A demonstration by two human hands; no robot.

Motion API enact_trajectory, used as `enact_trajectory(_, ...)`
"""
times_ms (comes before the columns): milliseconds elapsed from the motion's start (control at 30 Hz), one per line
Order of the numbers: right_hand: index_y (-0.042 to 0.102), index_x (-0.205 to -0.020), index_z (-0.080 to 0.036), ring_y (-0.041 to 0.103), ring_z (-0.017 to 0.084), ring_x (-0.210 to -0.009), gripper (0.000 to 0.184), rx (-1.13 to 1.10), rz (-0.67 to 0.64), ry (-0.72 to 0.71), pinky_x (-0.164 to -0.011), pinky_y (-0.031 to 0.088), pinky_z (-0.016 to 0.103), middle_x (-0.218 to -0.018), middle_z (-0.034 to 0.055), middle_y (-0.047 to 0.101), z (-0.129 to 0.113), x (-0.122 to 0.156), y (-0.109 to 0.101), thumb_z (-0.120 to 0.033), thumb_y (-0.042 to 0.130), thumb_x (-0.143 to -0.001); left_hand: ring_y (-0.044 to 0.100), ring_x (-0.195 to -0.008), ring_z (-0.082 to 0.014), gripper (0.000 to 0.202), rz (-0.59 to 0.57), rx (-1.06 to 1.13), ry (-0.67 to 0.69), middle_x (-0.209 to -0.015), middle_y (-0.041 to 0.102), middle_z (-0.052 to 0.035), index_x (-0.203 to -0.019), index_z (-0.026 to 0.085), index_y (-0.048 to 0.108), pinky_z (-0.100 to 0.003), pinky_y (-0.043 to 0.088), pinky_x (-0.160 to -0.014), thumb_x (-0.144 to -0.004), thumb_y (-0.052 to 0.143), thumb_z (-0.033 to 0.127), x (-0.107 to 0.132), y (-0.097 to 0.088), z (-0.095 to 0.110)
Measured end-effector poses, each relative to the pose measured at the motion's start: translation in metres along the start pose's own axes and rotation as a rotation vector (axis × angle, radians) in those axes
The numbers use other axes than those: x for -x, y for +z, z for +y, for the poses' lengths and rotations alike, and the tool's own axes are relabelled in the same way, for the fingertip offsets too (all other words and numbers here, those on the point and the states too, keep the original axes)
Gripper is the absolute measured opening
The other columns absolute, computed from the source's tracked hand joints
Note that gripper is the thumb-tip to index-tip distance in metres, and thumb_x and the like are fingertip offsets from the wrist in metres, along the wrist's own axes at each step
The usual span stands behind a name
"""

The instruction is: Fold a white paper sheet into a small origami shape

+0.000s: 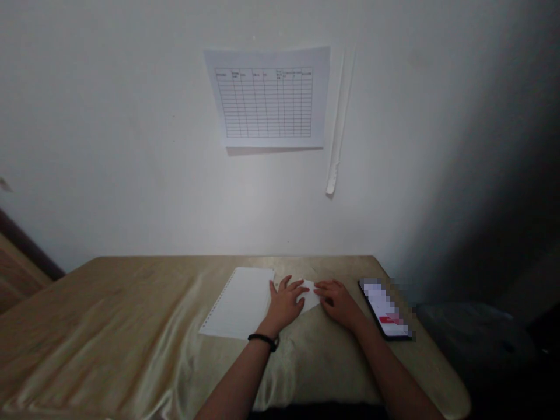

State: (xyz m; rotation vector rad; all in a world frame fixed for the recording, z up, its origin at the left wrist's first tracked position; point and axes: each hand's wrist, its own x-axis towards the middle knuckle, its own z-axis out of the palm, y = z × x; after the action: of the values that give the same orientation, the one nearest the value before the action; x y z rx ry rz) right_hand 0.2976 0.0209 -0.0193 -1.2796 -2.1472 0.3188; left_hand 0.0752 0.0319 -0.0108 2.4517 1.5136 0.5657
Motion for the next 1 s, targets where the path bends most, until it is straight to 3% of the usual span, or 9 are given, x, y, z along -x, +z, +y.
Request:
enact_trajectory(200,0.073,-0.116,-0.025,0.058,0.025,-0.112,0.033,0.152,0.011,-0.017,-0.108,0.039,0.046,-0.113,0.0085,0.067,-0.012,0.0,-0.001,-0.022,0.064,-0.084,0.045,-0.132,-0.027,0.031,0.068,0.047,-0.042,-0.129,0.068,0.0025,-0.112,0.04,0.071,-0.073,0.011,-0.113,-0.095,0.056,0.02,-0.004,0.003,-0.003)
enact_trajectory(333,0.07,-0.122,-0.028,0.058,0.025,-0.109,0.036,0.175,-0.001,-0.025,-0.103,0.043,0.045,-0.112,0.0086,0.065,-0.014,-0.001,0.002,-0.03,0.067,-0.085,0.048,-0.129,-0.0263,0.02,0.034,0.103,-0.018,-0.126,0.071,0.0017,-0.108,0.037,0.074,-0.069,0.011,-0.115,-0.093,0.064,0.031,-0.006,0.0,-0.008)
enact_trajectory(433,0.07,-0.12,-0.027,0.053,0.026,-0.122,0.034,0.149,-0.006,-0.054,-0.112,0.036,0.047,-0.128,0.0086,0.063,-0.013,-0.001,0.004,-0.029,0.066,-0.086,0.046,-0.133,-0.0291,0.03,-0.01,0.138,0.02,-0.129,0.07,0.0013,-0.11,0.037,0.074,-0.068,0.006,-0.116,-0.081,0.076,0.045,-0.007,-0.002,-0.015)
enact_trajectory(567,0.065,-0.127,-0.027,0.053,0.024,-0.127,0.039,0.092,-0.069,-0.059,-0.121,0.022,0.053,-0.135,0.0065,0.063,-0.012,-0.001,0.005,-0.027,0.062,-0.088,0.045,-0.135,-0.0291,0.037,-0.042,0.176,0.016,-0.132,0.068,0.0014,-0.111,0.038,0.074,-0.066,0.005,-0.118,-0.076,0.08,0.047,-0.007,-0.002,-0.02)
enact_trajectory(1000,0.069,-0.12,-0.029,0.057,0.024,-0.125,0.032,0.038,-0.081,-0.021,-0.119,0.021,0.057,-0.131,0.0059,0.066,-0.007,-0.003,0.007,-0.031,0.064,-0.088,0.045,-0.134,-0.0269,0.02,-0.063,0.237,-0.009,-0.132,0.068,0.0022,-0.101,0.036,0.077,-0.061,0.007,-0.119,-0.083,0.075,0.044,-0.009,-0.006,-0.019)
